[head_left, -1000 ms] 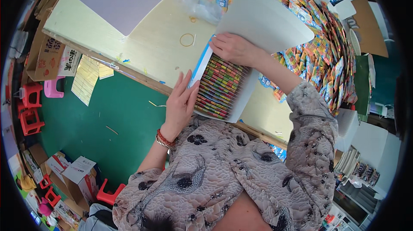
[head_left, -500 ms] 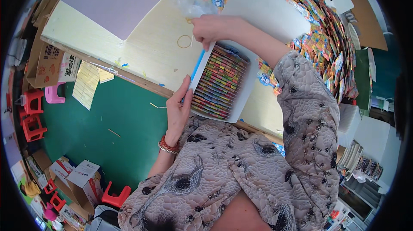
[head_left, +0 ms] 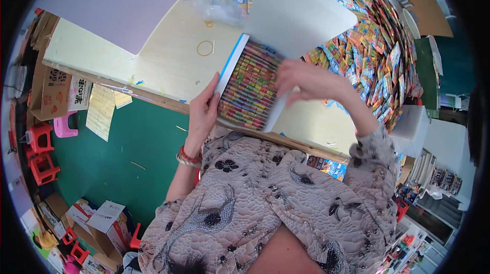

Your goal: Packing stacks of colorful sachets into display boxes on a workbench.

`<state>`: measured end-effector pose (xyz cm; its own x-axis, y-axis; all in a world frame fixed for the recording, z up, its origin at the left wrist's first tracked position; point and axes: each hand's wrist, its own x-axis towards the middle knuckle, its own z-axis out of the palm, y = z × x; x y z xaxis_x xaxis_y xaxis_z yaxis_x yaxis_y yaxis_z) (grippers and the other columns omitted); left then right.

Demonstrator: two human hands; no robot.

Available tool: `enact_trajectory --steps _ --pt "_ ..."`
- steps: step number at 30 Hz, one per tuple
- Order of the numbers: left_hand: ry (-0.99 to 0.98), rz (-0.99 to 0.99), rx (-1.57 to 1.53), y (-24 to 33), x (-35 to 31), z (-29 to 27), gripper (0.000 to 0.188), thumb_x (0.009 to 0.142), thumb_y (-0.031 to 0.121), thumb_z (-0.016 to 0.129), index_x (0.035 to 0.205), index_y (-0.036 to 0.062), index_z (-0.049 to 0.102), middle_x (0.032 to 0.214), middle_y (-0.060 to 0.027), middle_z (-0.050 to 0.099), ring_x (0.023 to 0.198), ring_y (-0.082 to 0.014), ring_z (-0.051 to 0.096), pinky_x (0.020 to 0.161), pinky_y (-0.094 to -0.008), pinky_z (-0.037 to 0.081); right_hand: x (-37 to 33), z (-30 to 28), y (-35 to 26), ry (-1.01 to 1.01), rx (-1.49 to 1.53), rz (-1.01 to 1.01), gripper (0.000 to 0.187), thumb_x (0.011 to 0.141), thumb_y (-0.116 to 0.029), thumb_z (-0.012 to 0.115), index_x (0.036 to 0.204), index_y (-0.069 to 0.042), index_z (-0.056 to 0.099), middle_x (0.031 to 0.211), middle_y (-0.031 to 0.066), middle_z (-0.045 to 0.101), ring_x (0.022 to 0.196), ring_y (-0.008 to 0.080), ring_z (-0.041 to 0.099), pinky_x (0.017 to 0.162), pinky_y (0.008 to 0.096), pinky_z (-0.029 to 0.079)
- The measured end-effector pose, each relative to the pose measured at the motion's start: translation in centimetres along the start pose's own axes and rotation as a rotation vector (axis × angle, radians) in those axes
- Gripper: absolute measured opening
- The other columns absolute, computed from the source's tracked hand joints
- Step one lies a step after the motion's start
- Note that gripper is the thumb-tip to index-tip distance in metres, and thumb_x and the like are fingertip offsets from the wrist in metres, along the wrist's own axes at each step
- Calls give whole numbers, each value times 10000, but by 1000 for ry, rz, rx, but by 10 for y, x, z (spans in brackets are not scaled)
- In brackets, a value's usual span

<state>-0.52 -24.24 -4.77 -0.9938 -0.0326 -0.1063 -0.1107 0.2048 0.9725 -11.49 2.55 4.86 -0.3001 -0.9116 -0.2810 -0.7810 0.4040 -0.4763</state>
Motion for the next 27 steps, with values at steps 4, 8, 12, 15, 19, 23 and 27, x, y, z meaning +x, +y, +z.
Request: enact_trajectory --steps 4,8,12,15,19,23,27 --pt "-28 280 154 1 31 13 441 886 -12 554 1322 30 509 1324 -168 538 1164 -256 539 979 -330 416 -25 53 5 312 143 -53 213 757 -249 716 833 -53 677 861 55 602 951 257 539 889 397 414" --pt "108 649 555 35 4 31 420 833 -3 611 1244 32 533 1151 -157 569 1066 -360 522 921 -428 425 -20 60 10 425 190 -18 192 781 -255 696 801 -66 665 843 53 554 944 251 516 886 398 397" --pt "-252 512 288 40 -35 64 448 823 -6 630 1251 55 513 965 -128 572 894 -303 558 811 -403 455 -13 62 19 309 172 1 217 811 -312 662 782 -98 683 847 34 532 984 231 488 934 420 345" --pt "-264 176 33 35 -44 81 503 822 -21 620 1299 64 484 900 -121 582 811 -277 576 745 -364 475 -5 51 17 136 132 70 269 821 -368 635 776 -109 694 852 35 543 991 224 478 977 440 299" --pt "-208 158 60 36 -38 75 463 837 -42 583 1290 30 520 820 -130 573 747 -277 575 688 -350 472 1 33 2 86 19 293 406 729 -473 698 899 -104 698 896 49 542 992 244 480 1025 451 270" --pt "-185 244 226 37 -40 73 287 853 -32 593 1131 14 641 809 -136 573 683 -261 559 610 -317 446 -11 90 -12 842 -235 323 706 623 -467 786 1203 -118 588 970 76 526 1014 252 486 1030 448 280" --pt "-196 239 285 37 -42 76 319 852 -37 591 1156 45 640 821 -135 577 700 -267 571 617 -324 456 6 156 -43 1294 434 807 997 636 -245 848 1442 -100 281 1019 78 501 910 177 540 836 342 432"
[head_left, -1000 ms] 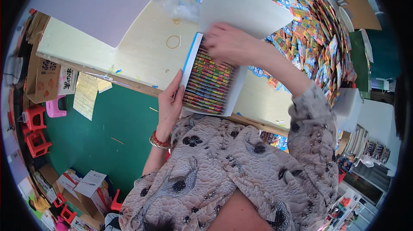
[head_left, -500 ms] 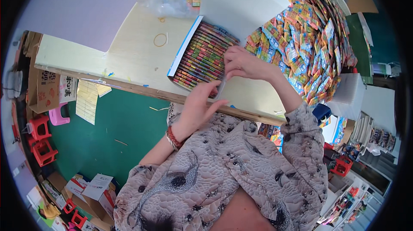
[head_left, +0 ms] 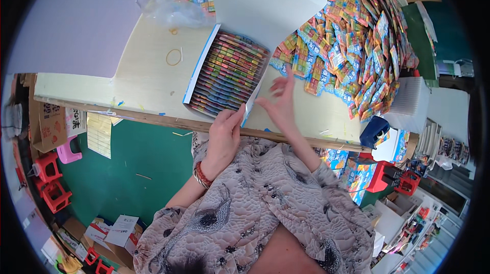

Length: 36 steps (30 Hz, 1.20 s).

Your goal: Packing stacks of colorful sachets into display boxes on a workbench.

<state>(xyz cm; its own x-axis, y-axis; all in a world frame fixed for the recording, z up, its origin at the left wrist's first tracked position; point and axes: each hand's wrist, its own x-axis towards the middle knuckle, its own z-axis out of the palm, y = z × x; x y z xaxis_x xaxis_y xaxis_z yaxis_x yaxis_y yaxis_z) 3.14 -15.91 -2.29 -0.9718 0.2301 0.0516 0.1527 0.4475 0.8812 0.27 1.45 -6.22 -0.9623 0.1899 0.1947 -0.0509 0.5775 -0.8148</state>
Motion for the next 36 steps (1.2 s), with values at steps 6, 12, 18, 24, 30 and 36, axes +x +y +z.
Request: enact_trajectory --steps 6,12,18,24,30,36 --pt "3 90 190 -6 -6 1 414 814 -70 588 1212 42 603 915 -132 574 806 -282 568 682 -350 474 15 23 7 -90 457 396 897 768 -119 774 1462 -58 209 808 6 511 720 59 521 598 196 405" --pt "-89 125 481 -1 -10 2 462 780 -5 615 1236 51 566 995 -108 542 983 -270 525 798 -367 422 76 19 36 25 376 285 543 843 -187 712 1305 -32 471 617 -44 495 564 31 465 508 188 359" --pt "-5 280 671 7 21 3 423 783 146 677 1195 99 591 1081 -86 512 1064 -273 481 878 -414 344 137 18 30 -118 204 153 255 867 -255 632 923 -9 670 579 50 556 473 110 486 475 280 387" --pt "373 251 634 -2 91 -45 568 834 228 663 1342 82 454 1248 -151 479 1193 -300 431 980 -447 287 159 24 36 -161 84 41 233 858 -225 639 985 -33 674 584 51 484 554 136 462 529 291 378" --pt "29 43 -249 -86 143 -54 647 974 294 502 1492 43 208 1527 -169 250 1420 -269 218 1136 -352 189 163 39 56 -74 369 -184 189 851 -99 655 1036 -95 694 825 8 468 701 105 448 618 245 368" --pt "-2 34 -452 -109 192 -65 579 953 172 533 1467 64 290 1487 -134 347 1374 -228 319 1108 -317 281 154 22 20 -244 435 108 262 873 -34 613 1127 -92 644 1038 18 458 822 112 460 703 238 388"
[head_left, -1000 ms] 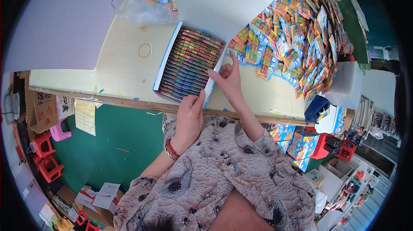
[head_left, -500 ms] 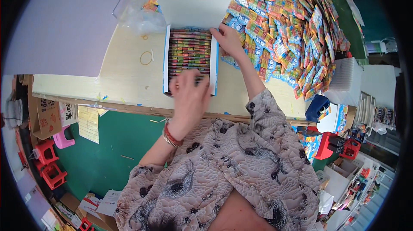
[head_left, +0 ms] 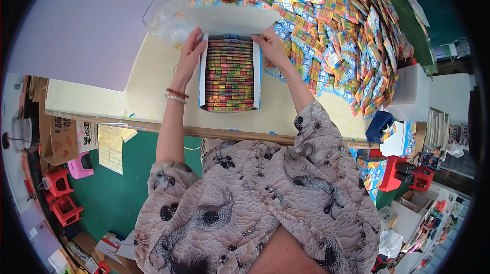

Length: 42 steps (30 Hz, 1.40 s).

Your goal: Packing stacks of colorful sachets into display boxes on a workbench.

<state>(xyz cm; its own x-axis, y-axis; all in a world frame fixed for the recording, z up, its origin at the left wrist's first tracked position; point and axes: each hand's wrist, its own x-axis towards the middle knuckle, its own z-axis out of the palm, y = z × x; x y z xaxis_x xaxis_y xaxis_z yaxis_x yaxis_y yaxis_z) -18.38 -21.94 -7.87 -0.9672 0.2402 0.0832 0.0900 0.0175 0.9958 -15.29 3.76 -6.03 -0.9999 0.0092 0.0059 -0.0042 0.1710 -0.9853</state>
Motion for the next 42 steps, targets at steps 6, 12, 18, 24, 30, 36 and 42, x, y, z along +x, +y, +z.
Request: enact_trajectory --steps 6,12,18,24,30,36,42 --pt "-95 475 75 -8 12 -6 280 838 30 634 1112 82 615 1279 -87 473 1257 -180 418 986 -332 402 -9 5 25 99 -31 -329 228 883 22 538 1058 -79 643 1139 46 450 964 143 493 809 263 421" --pt "-51 484 820 1 -9 -21 433 829 33 645 1226 205 618 1192 -68 467 1055 -196 471 934 -385 380 -55 -11 28 125 -216 -505 227 858 26 535 990 -77 689 1153 61 474 1031 159 499 869 270 421" --pt "-354 81 627 64 -92 -19 597 830 83 680 1390 121 476 1013 -50 559 969 -148 512 849 -315 421 -133 -5 -24 -33 -162 -159 418 849 16 599 1251 -98 581 1073 34 538 959 107 524 825 245 429" --pt "-292 -111 92 74 -131 -12 718 757 35 754 1404 79 445 1027 -7 569 940 -93 556 826 -258 477 -159 12 -39 -196 152 89 763 810 42 666 1461 -144 314 1019 15 589 773 42 544 686 222 464" --pt "-137 118 403 75 -138 -6 646 720 11 773 1320 77 541 942 -49 605 822 -120 601 730 -267 499 -159 16 -48 -110 -259 -236 672 785 62 660 1393 -136 453 991 60 592 754 119 567 680 265 474" --pt "113 367 658 49 -161 7 429 694 28 787 1100 58 652 781 -62 605 696 -163 586 639 -287 479 -170 23 -36 6 -525 -410 550 798 61 632 1312 -114 539 882 104 550 717 230 569 648 320 486" --pt "75 567 855 33 -150 -2 342 661 72 812 963 58 652 718 -28 560 675 -179 525 669 -339 435 -175 24 -19 57 -570 -490 384 794 68 623 1153 -69 634 811 86 539 678 235 576 594 335 483"
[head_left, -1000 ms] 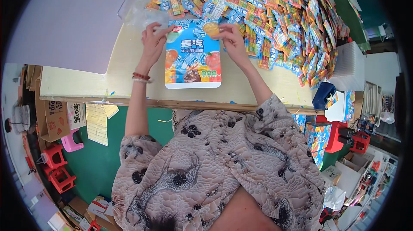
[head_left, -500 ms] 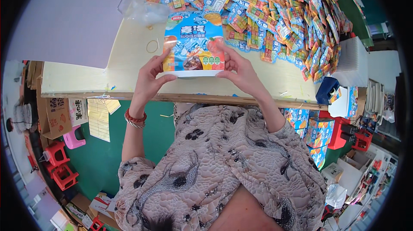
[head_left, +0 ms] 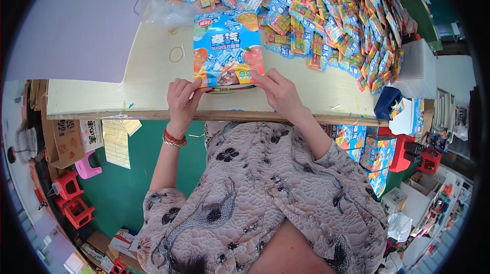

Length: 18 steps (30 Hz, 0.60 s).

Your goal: Packing stacks of colorful sachets into display boxes on a workbench.

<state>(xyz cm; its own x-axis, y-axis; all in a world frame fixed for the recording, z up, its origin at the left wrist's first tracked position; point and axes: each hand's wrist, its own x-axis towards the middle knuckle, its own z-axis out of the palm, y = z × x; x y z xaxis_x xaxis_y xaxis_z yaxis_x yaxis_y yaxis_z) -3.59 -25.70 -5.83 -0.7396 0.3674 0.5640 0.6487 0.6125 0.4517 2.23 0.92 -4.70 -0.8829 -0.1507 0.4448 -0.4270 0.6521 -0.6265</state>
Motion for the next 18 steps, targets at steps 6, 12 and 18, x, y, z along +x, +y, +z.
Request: enact_trajectory --steps 6,12,18 --pt "-37 87 -142 -8 4 5 345 675 83 809 962 55 620 1063 -89 596 966 -289 573 827 -384 478 -4 3 9 12 -127 -128 384 766 42 623 1118 -104 669 785 70 536 678 192 567 565 310 465" --pt "-259 321 -297 -26 18 5 322 732 82 757 1002 56 585 1325 -133 528 1264 -360 465 1015 -451 427 -5 7 15 81 -258 -193 360 763 -7 651 1088 -157 692 929 55 584 895 239 581 775 355 480" --pt "-409 345 -226 -15 24 -2 443 762 111 730 1182 94 591 1335 -91 530 1260 -328 476 1016 -468 420 -7 13 23 -26 -28 -256 398 722 -73 733 1108 -58 640 1256 102 570 1209 303 522 957 390 446"
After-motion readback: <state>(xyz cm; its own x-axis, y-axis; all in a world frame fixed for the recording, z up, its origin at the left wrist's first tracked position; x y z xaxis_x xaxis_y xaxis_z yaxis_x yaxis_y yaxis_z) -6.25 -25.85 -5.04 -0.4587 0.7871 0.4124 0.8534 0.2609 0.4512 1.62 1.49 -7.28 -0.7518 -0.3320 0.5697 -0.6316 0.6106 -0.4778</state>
